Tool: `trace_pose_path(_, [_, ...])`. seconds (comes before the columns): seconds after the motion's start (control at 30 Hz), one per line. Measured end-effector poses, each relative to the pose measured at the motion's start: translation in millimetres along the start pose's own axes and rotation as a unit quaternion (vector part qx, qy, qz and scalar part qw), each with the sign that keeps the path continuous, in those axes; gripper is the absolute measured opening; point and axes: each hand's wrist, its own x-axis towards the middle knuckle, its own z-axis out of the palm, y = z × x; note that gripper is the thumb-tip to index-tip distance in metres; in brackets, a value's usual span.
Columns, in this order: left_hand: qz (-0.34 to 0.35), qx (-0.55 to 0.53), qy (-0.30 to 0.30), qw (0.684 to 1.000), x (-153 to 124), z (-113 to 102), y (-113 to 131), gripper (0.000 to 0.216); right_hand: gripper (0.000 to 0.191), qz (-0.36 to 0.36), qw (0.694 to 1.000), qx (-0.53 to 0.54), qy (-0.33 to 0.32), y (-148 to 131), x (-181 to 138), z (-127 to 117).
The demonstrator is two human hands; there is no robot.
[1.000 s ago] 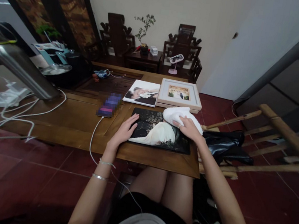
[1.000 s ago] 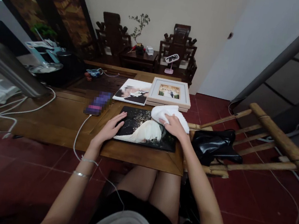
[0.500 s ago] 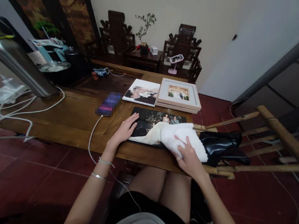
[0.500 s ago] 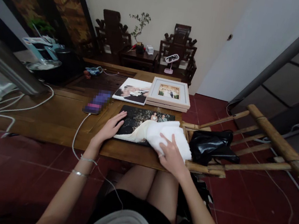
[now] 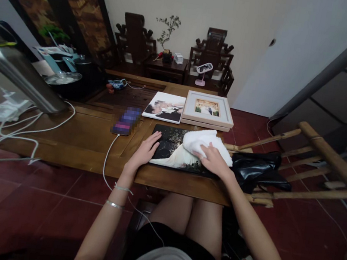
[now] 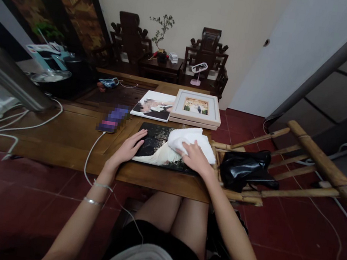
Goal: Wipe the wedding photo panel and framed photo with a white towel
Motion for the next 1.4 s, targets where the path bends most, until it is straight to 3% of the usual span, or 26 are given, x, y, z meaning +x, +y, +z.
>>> trace_pose_path(0.17, [-0.002,-0.001,0.000,1.000,0.1,-0.7,0.5,0.043,0.025,0.025,0.999,0.007,0.025,18.1,53.2,3.8])
trace_pose_path(0.3, [0.002,-0.004,0.002,1.000,0.8,-0.2,-0.4,0.043,0.025,0.054,0.997,0.002,0.048,16.6,55.8,11.8])
trace_pose_path(0.4, [0.003,-0.009,0.001,1.000,1.1,0.1,-0.5,0.043,0.024,0.031,0.998,-0.004,0.048,2.5,32.4,17.8])
trace_pose_path(0.63, [-0.010,-0.004,0.005,1.000,0.5,-0.3,3.9,0.044,0.015,-0.057,0.996,0.064,0.011,-56.6,-57.8,15.3])
trace_pose_path(0.77, [-0.010,0.003,0.006,1.000,-0.5,0.4,1.8,0.046,0.019,-0.096,0.990,0.099,-0.024,-71.7,-76.6,10.6])
trace_pose_path(0.9, [-0.012,0.010,0.002,1.000,-1.3,2.0,-3.0,0.046,0.016,-0.080,0.993,0.083,-0.024,-63.2,-48.4,10.2])
trace_pose_path(1.2, [-0.020,-0.004,0.002,1.000,-1.3,2.0,-6.1,0.045,0.030,0.013,0.999,0.037,0.009,-13.7,73.5,10.3])
trace_pose_path(1.3, [-0.016,-0.008,0.002,1.000,-1.4,1.8,-6.4,0.045,0.030,0.033,0.998,0.044,0.019,-4.5,92.8,11.4])
trace_pose_path(1.4, [-0.015,-0.010,0.006,1.000,-1.3,2.2,-6.3,0.045,0.029,0.036,0.999,0.029,0.022,-7.6,91.1,15.0])
